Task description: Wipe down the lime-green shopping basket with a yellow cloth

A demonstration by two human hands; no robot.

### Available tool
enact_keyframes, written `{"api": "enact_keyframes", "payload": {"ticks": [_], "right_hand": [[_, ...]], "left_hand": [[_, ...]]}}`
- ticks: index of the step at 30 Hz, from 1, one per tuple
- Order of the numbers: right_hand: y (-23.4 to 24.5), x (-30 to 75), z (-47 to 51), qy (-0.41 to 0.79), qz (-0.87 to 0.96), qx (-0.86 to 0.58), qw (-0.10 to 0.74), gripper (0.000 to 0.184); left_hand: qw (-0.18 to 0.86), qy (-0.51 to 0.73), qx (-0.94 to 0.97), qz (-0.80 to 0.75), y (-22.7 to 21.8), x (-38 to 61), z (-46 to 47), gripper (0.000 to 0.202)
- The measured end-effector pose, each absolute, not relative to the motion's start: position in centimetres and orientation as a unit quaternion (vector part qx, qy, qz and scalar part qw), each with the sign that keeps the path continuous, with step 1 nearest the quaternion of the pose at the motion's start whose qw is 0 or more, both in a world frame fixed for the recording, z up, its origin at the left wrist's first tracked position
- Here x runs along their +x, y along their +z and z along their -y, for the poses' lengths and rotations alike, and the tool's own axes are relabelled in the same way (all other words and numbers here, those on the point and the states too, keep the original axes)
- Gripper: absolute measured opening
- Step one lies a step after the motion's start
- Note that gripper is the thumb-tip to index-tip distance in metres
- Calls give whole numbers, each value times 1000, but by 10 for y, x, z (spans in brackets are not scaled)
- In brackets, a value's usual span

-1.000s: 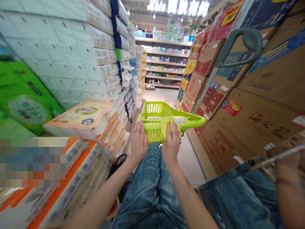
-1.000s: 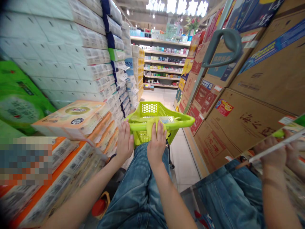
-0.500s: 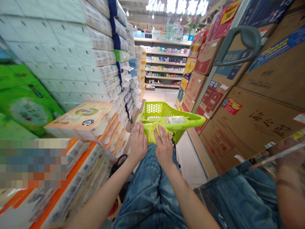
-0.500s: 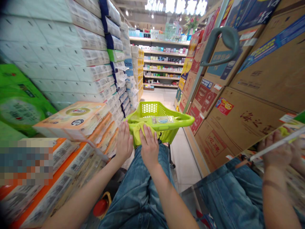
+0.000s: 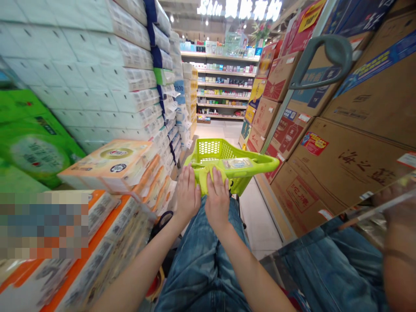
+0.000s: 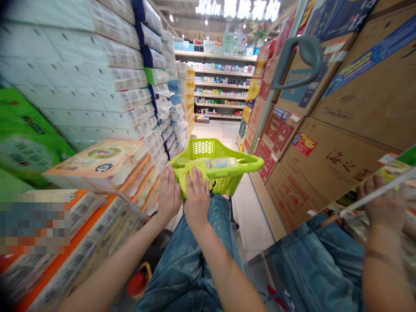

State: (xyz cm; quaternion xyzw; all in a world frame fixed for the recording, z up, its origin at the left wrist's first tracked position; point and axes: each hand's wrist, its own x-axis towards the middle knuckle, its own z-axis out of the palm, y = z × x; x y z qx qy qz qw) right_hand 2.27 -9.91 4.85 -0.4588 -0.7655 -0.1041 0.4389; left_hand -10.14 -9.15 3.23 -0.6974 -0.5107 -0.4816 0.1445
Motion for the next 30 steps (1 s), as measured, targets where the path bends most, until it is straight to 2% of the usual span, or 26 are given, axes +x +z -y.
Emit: {"api": "enact_keyframes", "payload": {"ticks": [5,15,24,30], "right_hand": [[48,18,101,-102,793,-419,430,54],[60,81,82,-107,706,-519,470,77],[44,16,103,-100,764,-451,450,53],[45,21,101,-109,788,-423,433,55]], "left_hand": [[149,-476,-700,511,32,-105,92,62],[127,-491,-701,501,37,-99,94,62],[144,-480,-699,509,33,-103,93,62],[150,-468,-704,513,32,-107,92,62]]}}
